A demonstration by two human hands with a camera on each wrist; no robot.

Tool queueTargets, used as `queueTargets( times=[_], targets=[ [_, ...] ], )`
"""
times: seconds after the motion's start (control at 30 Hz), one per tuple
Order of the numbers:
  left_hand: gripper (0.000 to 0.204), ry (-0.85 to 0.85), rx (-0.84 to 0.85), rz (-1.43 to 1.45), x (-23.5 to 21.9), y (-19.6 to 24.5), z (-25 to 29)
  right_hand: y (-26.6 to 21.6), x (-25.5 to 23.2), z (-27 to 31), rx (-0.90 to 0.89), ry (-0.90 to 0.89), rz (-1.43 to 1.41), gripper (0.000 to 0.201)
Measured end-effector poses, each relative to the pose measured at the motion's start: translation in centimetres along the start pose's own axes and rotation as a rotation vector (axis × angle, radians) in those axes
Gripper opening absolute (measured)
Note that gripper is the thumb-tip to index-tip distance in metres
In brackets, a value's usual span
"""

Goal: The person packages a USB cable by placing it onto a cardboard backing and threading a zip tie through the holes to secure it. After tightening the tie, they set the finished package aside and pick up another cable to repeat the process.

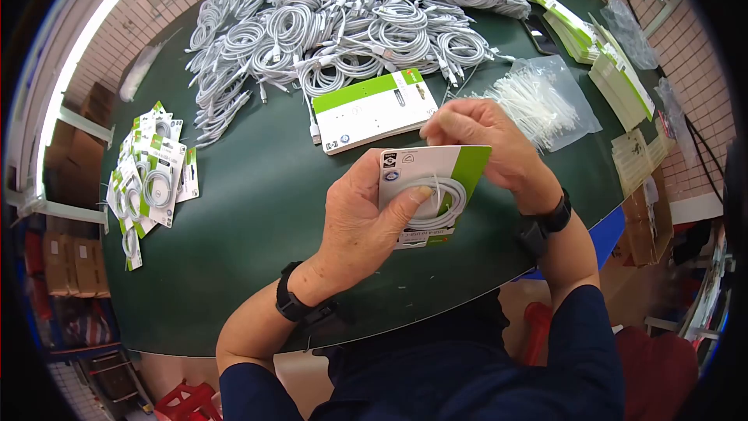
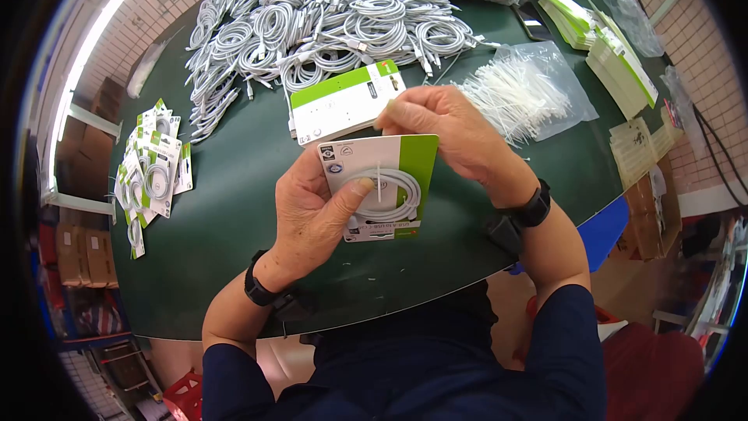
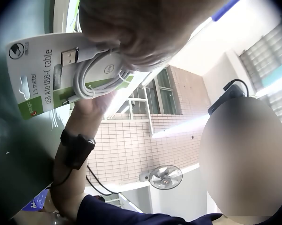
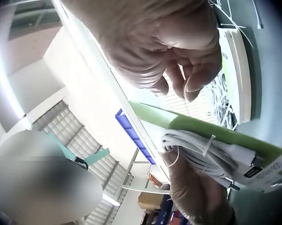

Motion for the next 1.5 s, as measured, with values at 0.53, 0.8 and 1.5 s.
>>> queueTargets(
  times=[0.53, 0.8, 1.5],
  targets=[
    [0.027, 0.007, 0.049, -0.081, -0.1, -0.3, 0.1, 2.1, 2.3, 0.2, 0.132, -0.239, -0.198, 0.021],
    [0.028, 0.009, 0.072, -0.086, 0.3, 0.2, 0.5, 1.0, 1.1, -0.6, 0.005, -0.058, -0.024, 0.013],
    [0.022, 0.219, 0.065, 0.008, -1.9, -0.3, -1.5, -0.5, 0.0, 0.4, -0.361, 0.272, 0.039, 0.013]
  ],
)
Point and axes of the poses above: each hand's wrist, its own z-axis away from the middle knuckle, its own x-axis out of the palm, y = z × x, the point moved 8 cm from there along -z, towards the middle knuckle, and after that the axes turned 5 degrees about y, right-handed, at the moved point
